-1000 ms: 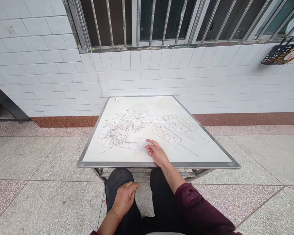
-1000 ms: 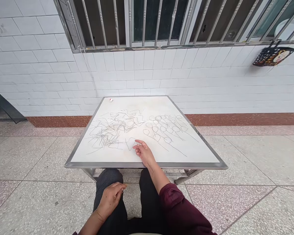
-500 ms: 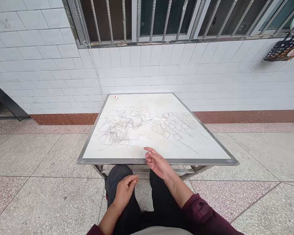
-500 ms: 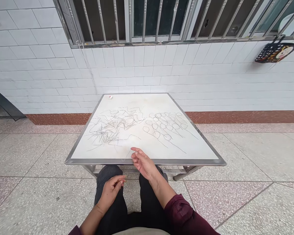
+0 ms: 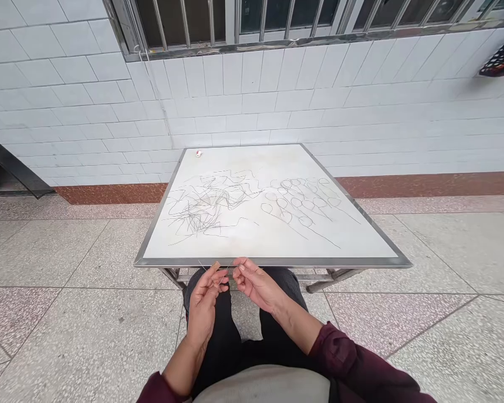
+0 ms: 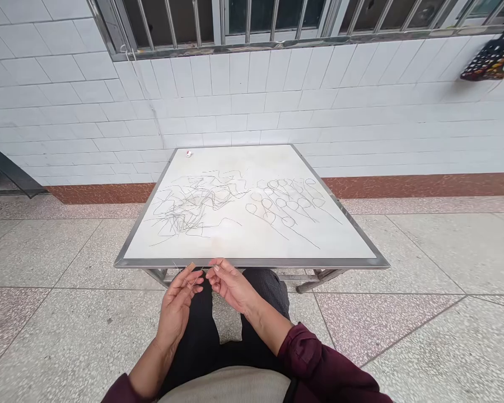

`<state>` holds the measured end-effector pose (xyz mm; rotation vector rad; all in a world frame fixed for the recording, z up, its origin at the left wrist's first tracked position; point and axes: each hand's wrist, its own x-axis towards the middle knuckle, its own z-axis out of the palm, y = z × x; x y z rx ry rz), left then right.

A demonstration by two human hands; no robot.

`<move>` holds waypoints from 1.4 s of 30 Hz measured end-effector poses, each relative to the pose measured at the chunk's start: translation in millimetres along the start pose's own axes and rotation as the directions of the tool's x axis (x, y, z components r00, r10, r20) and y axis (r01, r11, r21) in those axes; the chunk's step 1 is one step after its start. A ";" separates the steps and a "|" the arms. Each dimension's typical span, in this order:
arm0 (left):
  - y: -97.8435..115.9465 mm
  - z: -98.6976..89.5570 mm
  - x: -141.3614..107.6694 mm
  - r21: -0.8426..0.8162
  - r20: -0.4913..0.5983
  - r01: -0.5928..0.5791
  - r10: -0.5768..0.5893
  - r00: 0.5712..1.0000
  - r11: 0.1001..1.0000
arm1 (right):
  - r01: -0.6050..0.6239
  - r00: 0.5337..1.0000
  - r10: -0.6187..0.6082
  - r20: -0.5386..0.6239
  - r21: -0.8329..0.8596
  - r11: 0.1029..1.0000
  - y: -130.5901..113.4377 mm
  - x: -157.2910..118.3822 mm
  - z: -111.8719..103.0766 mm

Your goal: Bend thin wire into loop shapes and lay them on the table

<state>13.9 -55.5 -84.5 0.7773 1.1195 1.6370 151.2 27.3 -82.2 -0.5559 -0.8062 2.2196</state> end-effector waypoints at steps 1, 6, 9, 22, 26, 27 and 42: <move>1.0 0.0 -0.5 -0.018 0.009 -0.006 0.007 1.000 1.000 | 0.011 1.000 -0.011 -0.011 0.006 1.000 0.2 0.4 -0.5; 2.3 3.8 -0.5 -0.020 -0.053 -0.008 0.007 0.999 1.000 | 0.041 0.999 -0.042 -0.022 -0.026 0.999 1.6 -0.2 -0.4; 3.3 5.4 0.3 -0.010 -0.122 -0.018 0.017 0.992 1.000 | 0.032 0.999 -0.029 0.034 -0.078 0.996 3.7 -3.4 1.2; 24.4 -3.5 -0.6 0.354 -0.148 -0.050 0.109 0.983 0.934 | 0.358 0.931 -0.273 0.240 -0.744 0.565 8.4 -11.3 -1.5; 21.8 -9.5 -2.5 0.602 -0.027 -0.101 0.147 0.989 0.792 | 0.502 0.741 -0.568 0.358 -0.857 0.114 -7.2 -13.8 0.7; 19.9 -10.3 -2.9 0.646 0.009 -0.133 0.167 0.986 0.752 | 0.520 0.694 -0.580 0.427 -0.854 -0.008 -12.1 -14.1 2.2; 28.5 12.4 -18.7 0.497 0.305 -0.224 0.073 0.950 0.839 | 0.506 0.672 -0.529 0.518 -0.843 -0.182 -17.9 -13.7 2.2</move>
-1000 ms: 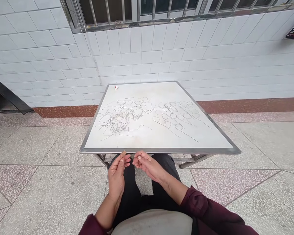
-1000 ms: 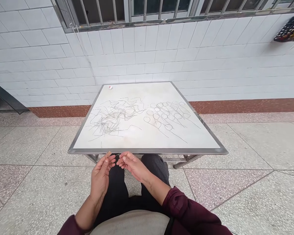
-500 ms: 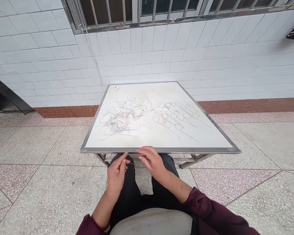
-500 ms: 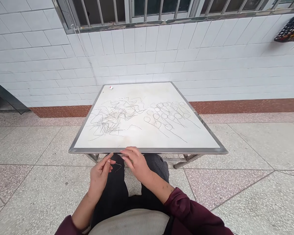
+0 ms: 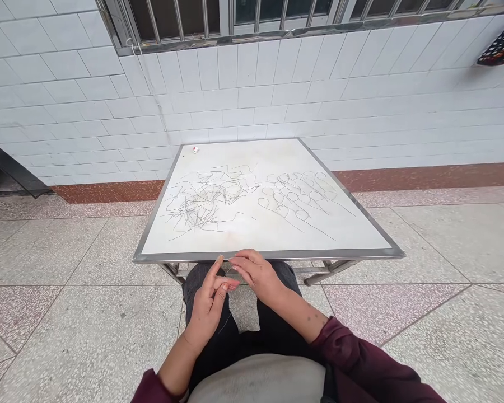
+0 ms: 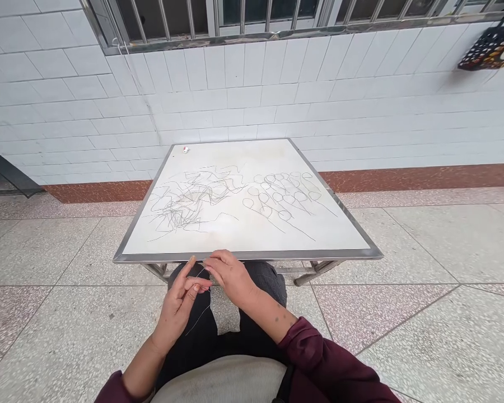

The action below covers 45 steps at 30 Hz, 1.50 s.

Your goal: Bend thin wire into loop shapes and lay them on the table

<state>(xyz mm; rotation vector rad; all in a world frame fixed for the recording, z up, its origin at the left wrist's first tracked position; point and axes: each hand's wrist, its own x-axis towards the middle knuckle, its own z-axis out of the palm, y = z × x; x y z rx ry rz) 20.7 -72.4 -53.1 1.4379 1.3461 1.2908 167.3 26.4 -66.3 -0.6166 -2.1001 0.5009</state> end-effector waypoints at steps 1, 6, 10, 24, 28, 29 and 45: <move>-1.5 1.9 -0.4 0.024 -0.011 -0.011 0.012 1.000 1.000 | -0.028 1.000 0.028 0.015 0.041 0.999 -1.7 -0.7 0.6; -11.4 7.9 -1.0 0.258 -0.107 -0.064 0.094 0.990 0.964 | -0.140 0.984 0.113 0.138 0.206 0.968 -13.4 -6.1 6.8; -15.0 7.3 -0.6 0.389 -0.122 -0.096 0.154 0.980 0.916 | -0.224 0.965 0.178 0.193 0.246 0.943 -20.1 -8.6 11.6; -8.7 11.0 2.2 0.343 -0.070 -0.050 0.079 0.994 0.938 | -0.298 0.952 0.267 0.147 0.258 0.919 -18.0 -7.9 13.6; -8.8 5.2 -1.8 0.393 -0.073 -0.041 0.076 0.994 0.919 | -0.376 0.927 0.366 0.087 0.242 0.895 -10.6 -6.8 9.9; -9.2 0.9 -2.5 0.421 -0.109 -0.038 0.092 0.990 0.906 | -0.393 0.919 0.387 0.074 0.249 0.885 -8.5 -5.8 7.2; 18.3 -35.8 20.1 -0.191 0.198 0.255 -0.217 0.956 0.948 | -0.581 0.814 0.380 0.439 0.591 0.560 -5.9 2.0 -15.4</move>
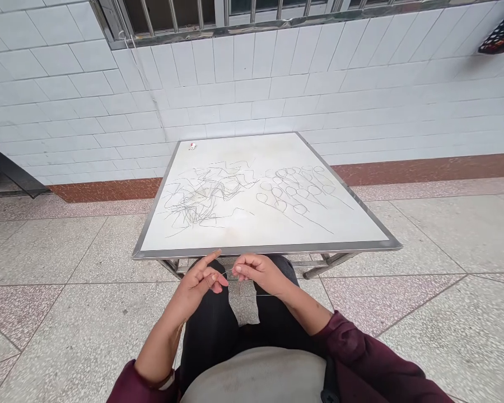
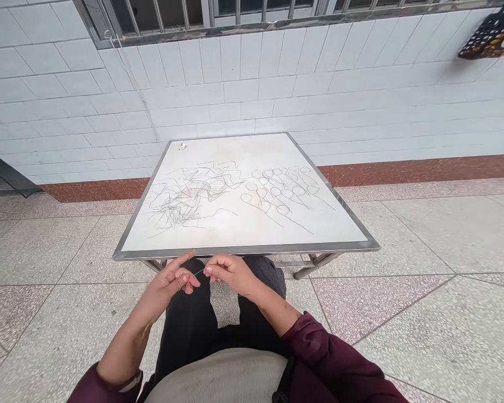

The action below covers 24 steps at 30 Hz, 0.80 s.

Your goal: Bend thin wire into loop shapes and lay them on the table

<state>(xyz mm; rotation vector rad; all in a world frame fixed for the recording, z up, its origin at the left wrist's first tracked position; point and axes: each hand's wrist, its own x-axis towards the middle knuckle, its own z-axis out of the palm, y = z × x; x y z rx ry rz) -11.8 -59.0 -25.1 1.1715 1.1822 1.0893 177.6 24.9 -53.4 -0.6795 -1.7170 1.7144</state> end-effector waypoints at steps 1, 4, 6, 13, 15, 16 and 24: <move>0.1 0.1 -0.7 -0.102 0.033 0.033 -0.030 0.999 0.994 | -0.022 1.000 0.021 0.008 0.045 0.999 -0.1 0.6 -1.1; 1.3 1.8 -3.0 -0.362 0.077 0.101 -0.078 0.994 0.927 | -0.071 0.997 0.068 0.026 0.157 0.985 -0.1 1.8 -3.1; 2.1 4.0 -4.3 -0.477 0.093 0.126 -0.093 0.991 0.870 | -0.097 0.995 0.092 0.032 0.225 0.970 0.5 1.9 -3.1; -3.3 12.9 -4.2 -0.640 0.120 0.150 -0.095 0.988 0.754 | -0.158 0.987 0.136 0.084 0.384 0.910 2.3 0.7 -0.5; -6.0 15.7 -3.7 -0.661 0.094 0.122 -0.079 0.992 0.741 | -0.165 0.986 0.135 0.100 0.422 0.891 1.9 0.5 0.1; -7.1 17.1 -3.6 -0.674 0.079 0.105 -0.070 0.994 0.732 | -0.170 0.985 0.135 0.110 0.444 0.880 1.7 0.3 0.5; -7.4 24.1 -4.0 -0.771 -0.090 -0.067 -0.004 0.996 0.633 | -0.172 0.982 0.103 0.161 0.508 0.844 -1.2 -0.5 5.2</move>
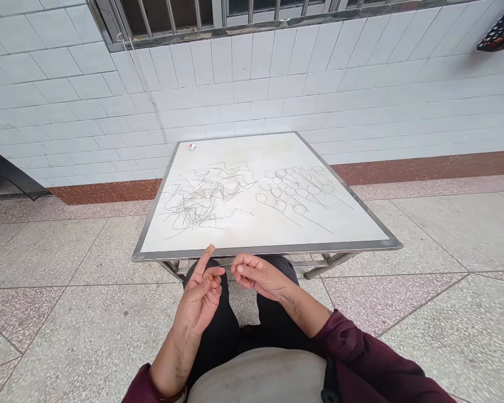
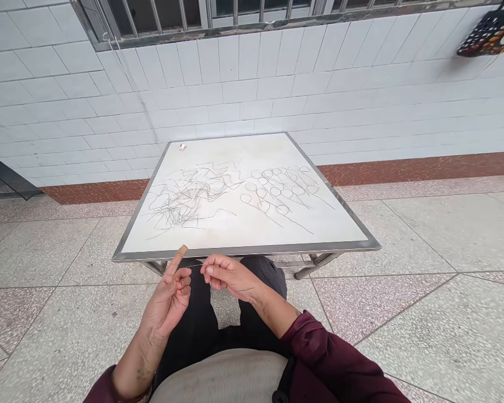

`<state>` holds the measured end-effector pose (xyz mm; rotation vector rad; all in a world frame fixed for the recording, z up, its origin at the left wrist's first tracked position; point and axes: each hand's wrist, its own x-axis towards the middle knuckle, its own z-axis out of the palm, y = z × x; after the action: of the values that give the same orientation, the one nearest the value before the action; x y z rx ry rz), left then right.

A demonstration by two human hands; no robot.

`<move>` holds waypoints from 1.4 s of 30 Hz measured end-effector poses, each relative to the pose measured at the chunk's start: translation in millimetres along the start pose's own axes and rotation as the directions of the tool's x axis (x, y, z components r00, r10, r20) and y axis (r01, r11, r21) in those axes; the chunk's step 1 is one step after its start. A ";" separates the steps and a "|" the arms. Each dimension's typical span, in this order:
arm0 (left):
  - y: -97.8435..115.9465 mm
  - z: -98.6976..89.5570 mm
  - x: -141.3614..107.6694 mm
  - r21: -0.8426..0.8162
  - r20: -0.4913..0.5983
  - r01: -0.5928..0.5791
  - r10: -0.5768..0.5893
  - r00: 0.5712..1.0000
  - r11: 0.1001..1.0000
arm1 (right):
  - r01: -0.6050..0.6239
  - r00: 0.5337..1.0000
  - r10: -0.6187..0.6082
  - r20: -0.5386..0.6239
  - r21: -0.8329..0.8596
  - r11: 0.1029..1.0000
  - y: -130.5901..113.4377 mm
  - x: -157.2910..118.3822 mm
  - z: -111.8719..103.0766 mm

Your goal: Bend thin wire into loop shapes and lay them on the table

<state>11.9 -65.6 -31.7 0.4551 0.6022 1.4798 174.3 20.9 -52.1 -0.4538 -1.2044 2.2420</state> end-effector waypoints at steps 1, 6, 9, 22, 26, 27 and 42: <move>0.3 1.1 -0.4 0.014 -0.021 -0.026 0.026 0.999 1.000 | 0.003 1.000 -0.003 0.003 -0.013 1.000 0.1 0.2 1.4; 1.4 9.7 -3.6 0.179 -0.085 -0.096 0.112 0.990 0.979 | 0.033 0.999 -0.033 -0.006 -0.026 0.999 3.3 1.4 9.4; 0.6 13.9 -4.9 0.254 -0.090 -0.106 0.132 0.987 0.961 | 0.063 0.997 -0.064 -0.044 -0.015 0.998 5.7 1.4 12.0; -1.8 12.2 -5.5 0.342 -0.125 -0.147 0.200 0.972 0.928 | 0.113 0.989 -0.111 -0.098 0.014 0.994 5.7 1.5 11.8; 4.1 8.5 -4.5 0.320 -0.102 -0.112 0.152 0.983 0.941 | 0.108 0.992 -0.107 -0.071 0.008 0.994 5.1 0.5 10.8; 5.8 7.4 -4.3 0.310 -0.098 -0.100 0.137 0.986 0.945 | 0.104 0.992 -0.104 -0.068 0.005 0.995 5.0 0.4 10.6; 18.6 -8.2 -3.3 0.337 -0.058 0.003 0.017 0.998 0.942 | 0.075 0.997 -0.077 -0.026 -0.065 0.995 7.0 1.3 4.6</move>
<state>-7.6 -68.6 -26.1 0.6804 0.9094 1.4040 168.7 15.6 -55.6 -0.4555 -1.2607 2.1311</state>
